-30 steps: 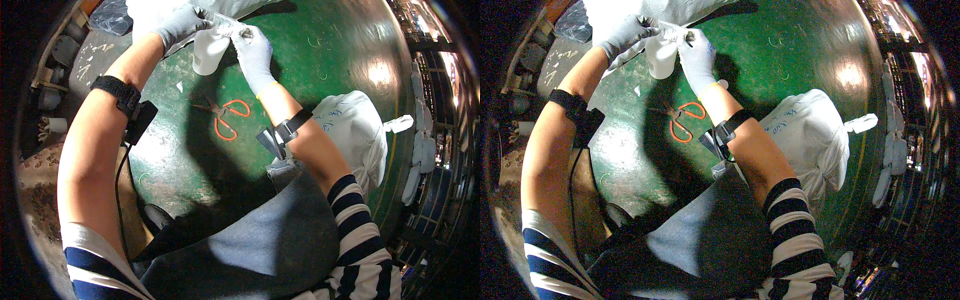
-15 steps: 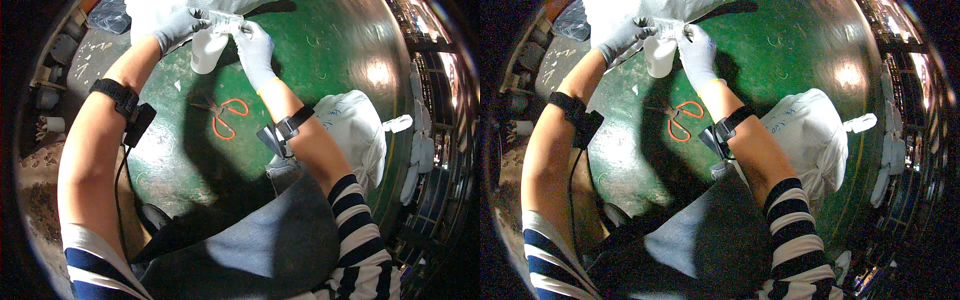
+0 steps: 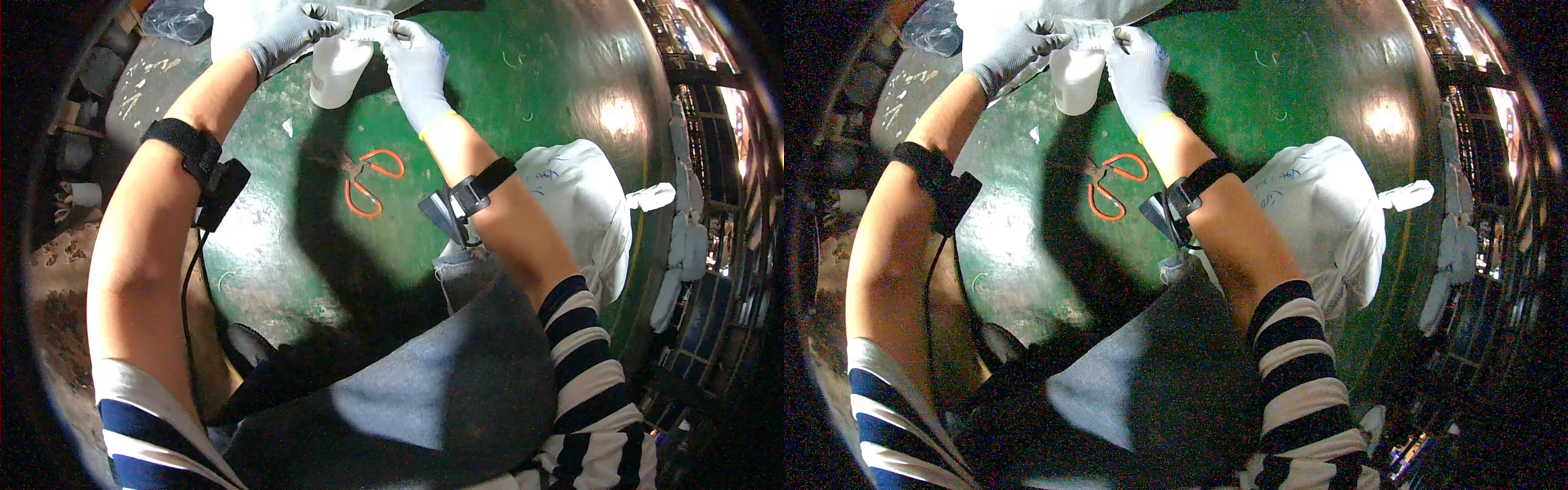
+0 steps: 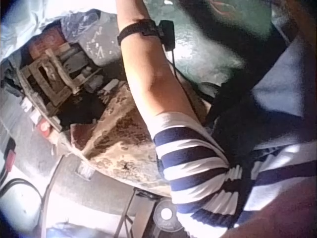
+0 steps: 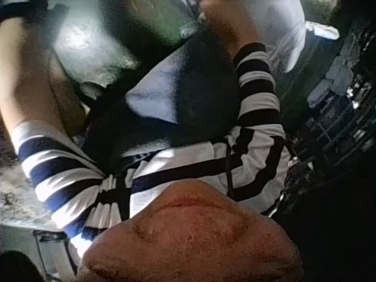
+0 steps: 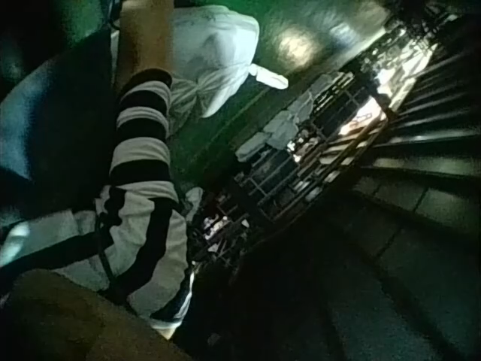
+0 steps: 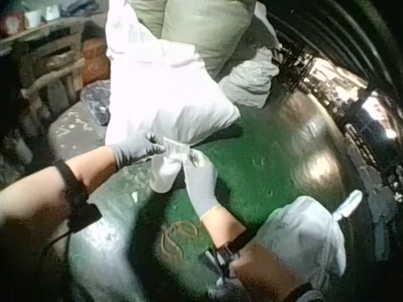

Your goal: Preparing small packets of material and tying shut a large industrial storage bag.

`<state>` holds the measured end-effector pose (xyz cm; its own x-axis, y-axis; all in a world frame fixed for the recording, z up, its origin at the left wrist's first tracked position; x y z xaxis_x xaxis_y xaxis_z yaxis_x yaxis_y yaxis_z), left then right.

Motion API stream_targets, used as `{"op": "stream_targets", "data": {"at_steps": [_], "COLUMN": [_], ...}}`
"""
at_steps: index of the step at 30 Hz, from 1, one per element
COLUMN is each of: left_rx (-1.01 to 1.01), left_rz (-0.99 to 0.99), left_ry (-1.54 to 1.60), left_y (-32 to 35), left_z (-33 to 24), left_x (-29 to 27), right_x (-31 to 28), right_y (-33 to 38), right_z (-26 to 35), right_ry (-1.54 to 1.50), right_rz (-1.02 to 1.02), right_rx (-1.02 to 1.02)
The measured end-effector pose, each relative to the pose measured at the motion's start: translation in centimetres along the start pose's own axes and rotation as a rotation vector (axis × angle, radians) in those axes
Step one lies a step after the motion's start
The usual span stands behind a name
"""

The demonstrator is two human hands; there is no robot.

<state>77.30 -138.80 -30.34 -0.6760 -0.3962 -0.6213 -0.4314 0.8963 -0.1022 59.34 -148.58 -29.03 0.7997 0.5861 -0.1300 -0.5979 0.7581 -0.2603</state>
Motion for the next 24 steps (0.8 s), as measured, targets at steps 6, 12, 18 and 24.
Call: {"op": "stream_targets", "data": {"at_steps": [6, 12, 18, 24], "left_rx": [-0.163, -0.007, -0.096, -0.021], "left_rz": [0.07, 0.003, 0.12, -0.044], "left_ry": [0.193, -0.11, -0.041, 0.284], "left_y": [0.4, 0.1, -0.3, 0.7], "left_z": [-0.8, 0.3, 1.3, 0.5], "left_x": [-0.2, 0.2, -0.3, 1.5], "right_x": [-0.1, -0.1, 0.2, -0.1], "right_y": [0.7, 0.2, 0.1, 0.0], "right_z": [0.7, 0.5, 0.8, 0.9], "right_ry": [-0.019, -0.027, 0.012, -0.013], "right_rz": [0.02, 0.014, -0.003, 0.021], "right_rx": [0.046, 0.03, 0.001, 0.032]}}
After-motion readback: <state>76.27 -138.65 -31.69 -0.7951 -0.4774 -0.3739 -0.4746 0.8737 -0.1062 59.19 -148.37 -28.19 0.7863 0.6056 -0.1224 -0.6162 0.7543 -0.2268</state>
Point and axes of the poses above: each hand's wrist, its own y-axis away from the middle knuckle, its own x-axis out of the palm, z = x × y, the point moved 1 cm from there along -y, towards the middle knuckle, and after that the axes turned 9 degrees about -y, right-handed, at the moved point
